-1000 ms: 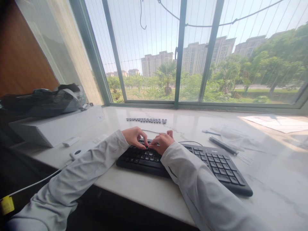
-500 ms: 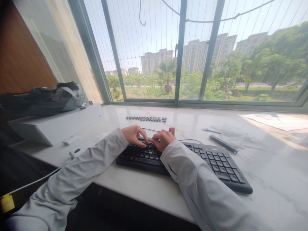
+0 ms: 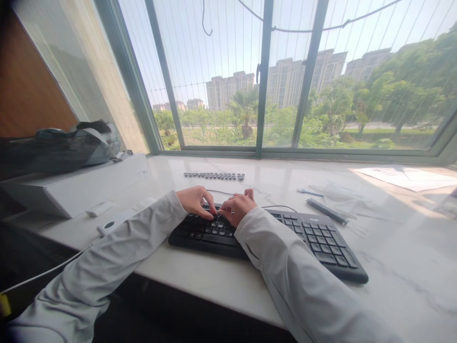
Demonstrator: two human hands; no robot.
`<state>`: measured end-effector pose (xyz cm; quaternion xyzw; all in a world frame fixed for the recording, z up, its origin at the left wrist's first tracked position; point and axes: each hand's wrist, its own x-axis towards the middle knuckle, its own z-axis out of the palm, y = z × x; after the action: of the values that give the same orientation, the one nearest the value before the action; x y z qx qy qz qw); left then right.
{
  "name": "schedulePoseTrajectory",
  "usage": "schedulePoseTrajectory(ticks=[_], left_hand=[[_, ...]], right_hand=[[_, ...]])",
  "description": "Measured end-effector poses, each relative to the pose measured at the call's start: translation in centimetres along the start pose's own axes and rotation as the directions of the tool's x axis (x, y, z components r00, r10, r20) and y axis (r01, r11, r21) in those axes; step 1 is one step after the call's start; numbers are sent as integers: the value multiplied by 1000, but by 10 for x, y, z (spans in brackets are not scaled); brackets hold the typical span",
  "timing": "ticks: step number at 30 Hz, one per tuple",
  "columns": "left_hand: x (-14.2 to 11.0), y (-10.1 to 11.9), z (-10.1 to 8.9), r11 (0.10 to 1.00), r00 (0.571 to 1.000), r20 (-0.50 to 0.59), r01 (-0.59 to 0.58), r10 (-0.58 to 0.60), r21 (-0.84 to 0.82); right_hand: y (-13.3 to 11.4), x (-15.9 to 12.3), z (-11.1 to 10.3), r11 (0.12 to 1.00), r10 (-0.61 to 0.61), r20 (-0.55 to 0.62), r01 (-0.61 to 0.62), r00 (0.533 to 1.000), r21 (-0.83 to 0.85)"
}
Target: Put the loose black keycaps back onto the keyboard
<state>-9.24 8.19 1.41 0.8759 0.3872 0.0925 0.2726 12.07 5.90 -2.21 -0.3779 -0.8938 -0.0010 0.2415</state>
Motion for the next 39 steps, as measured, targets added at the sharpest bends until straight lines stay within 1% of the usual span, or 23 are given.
schedulePoseTrajectory(ticks=[4, 6, 9, 12, 14, 19, 22, 25, 28, 31, 36, 39], left_hand=[[1, -2, 1, 1000, 1000, 6, 0, 0, 5], [2, -2, 2, 1000, 1000, -7, -7, 7, 5], [2, -3, 3, 1000, 999, -32, -17, 17, 2], [2, -2, 3, 1000, 999, -30, -17, 18, 6], [2, -2, 3, 1000, 1000, -27, -8, 8, 12], [1, 2, 3, 999, 1000, -24, 14, -13, 37], [1, 4, 3, 999, 999, -19, 28, -28, 41], [0, 5, 2, 999, 1000, -18, 8, -8, 34], [1, 4, 2, 1000, 1000, -2, -4, 4, 19], [2, 2, 3, 1000, 1000, 10, 9, -9, -14], [2, 3, 6, 999, 999, -27, 44, -43, 25], [1, 7, 7, 997, 997, -41, 66, -64, 44]], right_hand=[[1, 1, 2, 1000, -10, -3, 10, 1000, -16], [1, 1, 1, 999, -43, -9, 43, 999, -20], [1, -1, -1, 987, -162, -33, 161, 986, -25], [3, -3, -4, 956, -294, -48, 293, 955, -30], [4, -4, -6, 941, -339, -40, 337, 940, -33], [3, -3, -12, 931, -360, 26, 361, 933, -51], [2, -1, -14, 926, -371, 27, 372, 928, -59], [3, -2, -14, 922, -381, 31, 382, 924, -64], [2, -2, -15, 920, -383, 46, 385, 923, -74], [0, -2, -16, 918, -383, 73, 388, 921, -86], [-5, -1, -12, 903, -396, 104, 407, 913, -136], [-6, 0, -9, 884, -425, 113, 439, 898, -162]])
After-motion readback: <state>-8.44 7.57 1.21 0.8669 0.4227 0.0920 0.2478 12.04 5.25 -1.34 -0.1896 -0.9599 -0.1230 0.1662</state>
